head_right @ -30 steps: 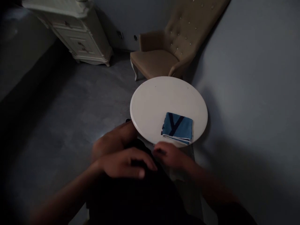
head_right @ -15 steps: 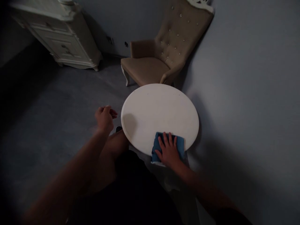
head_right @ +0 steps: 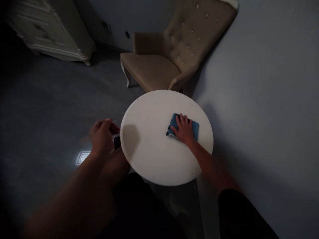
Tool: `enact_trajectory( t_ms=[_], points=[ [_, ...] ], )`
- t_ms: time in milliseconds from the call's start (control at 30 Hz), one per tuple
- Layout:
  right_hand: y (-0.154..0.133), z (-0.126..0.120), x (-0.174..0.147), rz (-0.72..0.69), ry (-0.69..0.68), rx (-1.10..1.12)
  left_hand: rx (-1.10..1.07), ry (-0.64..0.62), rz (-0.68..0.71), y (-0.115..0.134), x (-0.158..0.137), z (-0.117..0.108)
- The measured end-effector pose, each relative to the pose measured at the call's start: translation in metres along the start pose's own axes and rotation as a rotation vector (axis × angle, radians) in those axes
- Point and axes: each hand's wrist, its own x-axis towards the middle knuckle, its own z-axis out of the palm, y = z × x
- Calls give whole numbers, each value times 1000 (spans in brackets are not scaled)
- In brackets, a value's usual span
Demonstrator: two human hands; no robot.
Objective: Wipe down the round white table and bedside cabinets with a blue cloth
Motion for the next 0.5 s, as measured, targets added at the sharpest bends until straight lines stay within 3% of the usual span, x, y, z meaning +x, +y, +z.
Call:
enact_trajectory(
  t_ms=[167,267,367,500],
  points=[
    [38,-21,138,105,-24,-70,41,-35,-2,3,4,2],
    [50,-28,190,154,-21,-60,59,-61,15,4,2,2],
    [49,-30,211,207,3,-29,61,-83,9,4,1,1],
    [37,-31,197,339,-14,27,58,-89,5,3,3,0]
  ],
)
